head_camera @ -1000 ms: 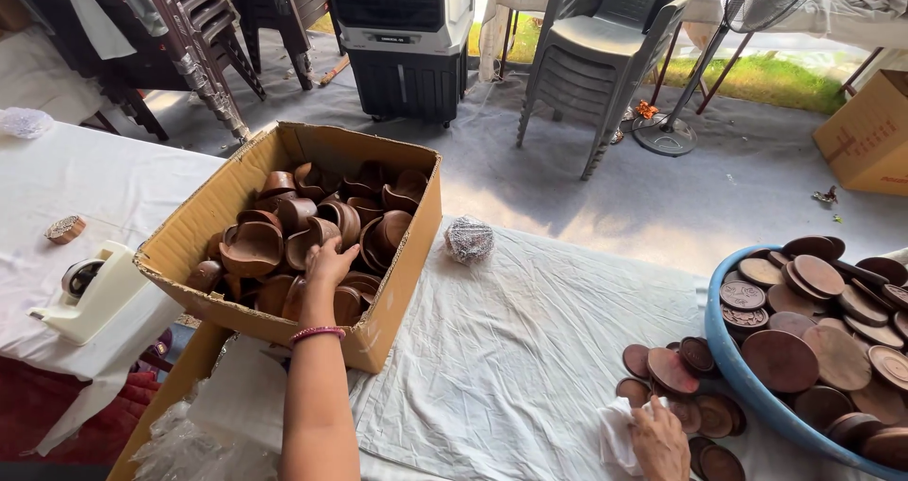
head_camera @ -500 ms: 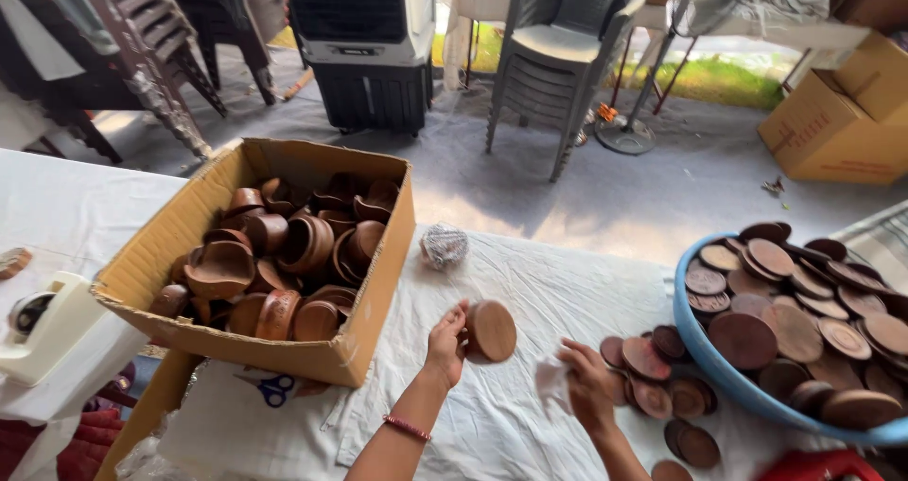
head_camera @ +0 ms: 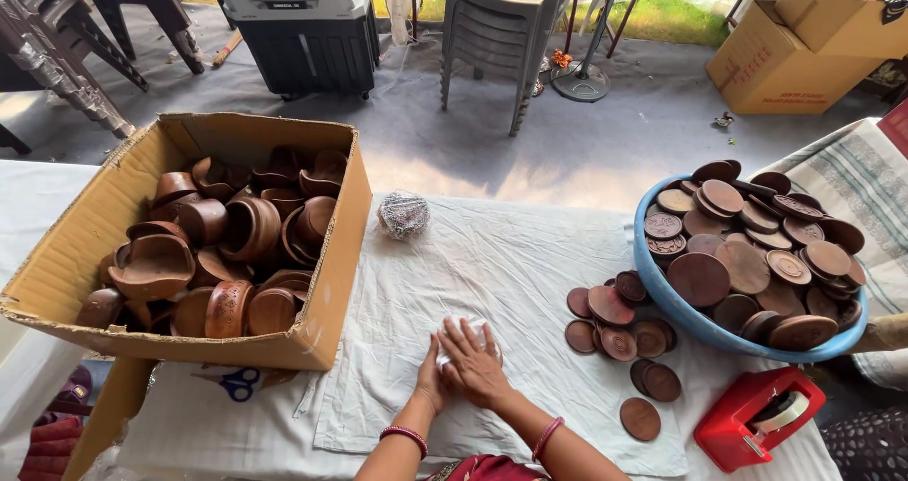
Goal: The person cleans wooden discs with a cloth and packs them into plastic bags by hand at a table.
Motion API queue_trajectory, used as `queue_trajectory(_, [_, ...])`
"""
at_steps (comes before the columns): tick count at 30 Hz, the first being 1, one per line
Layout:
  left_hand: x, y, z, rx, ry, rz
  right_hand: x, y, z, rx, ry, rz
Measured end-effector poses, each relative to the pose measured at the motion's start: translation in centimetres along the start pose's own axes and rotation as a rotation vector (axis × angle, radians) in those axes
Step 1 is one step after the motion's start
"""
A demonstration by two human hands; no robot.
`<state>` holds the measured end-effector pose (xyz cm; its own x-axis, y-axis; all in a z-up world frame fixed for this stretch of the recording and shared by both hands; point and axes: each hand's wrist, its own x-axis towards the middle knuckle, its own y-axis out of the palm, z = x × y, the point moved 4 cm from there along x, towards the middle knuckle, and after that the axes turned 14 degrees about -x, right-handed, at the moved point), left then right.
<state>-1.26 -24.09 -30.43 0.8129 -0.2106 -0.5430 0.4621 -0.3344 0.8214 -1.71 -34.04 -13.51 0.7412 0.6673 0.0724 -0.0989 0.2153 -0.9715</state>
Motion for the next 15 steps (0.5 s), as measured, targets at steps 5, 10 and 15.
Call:
queue_trajectory(5, [-4.5,4.6,-1.7,0.013,0.01,-0.01,-1.6,0.1,-3.8,-0.099,0.224,0.014])
queue_trajectory(10, [-4.5,3.8,-1.5,-0.048,-0.063,0.178,-6.3,0.4,-1.3,-0.148,-0.049,-0.206])
queue_trajectory(15, [-5.8,5.5,-1.8,0.063,-0.074,0.219,-1.6,-0.3,-1.2,-0.048,-0.139,-0.089])
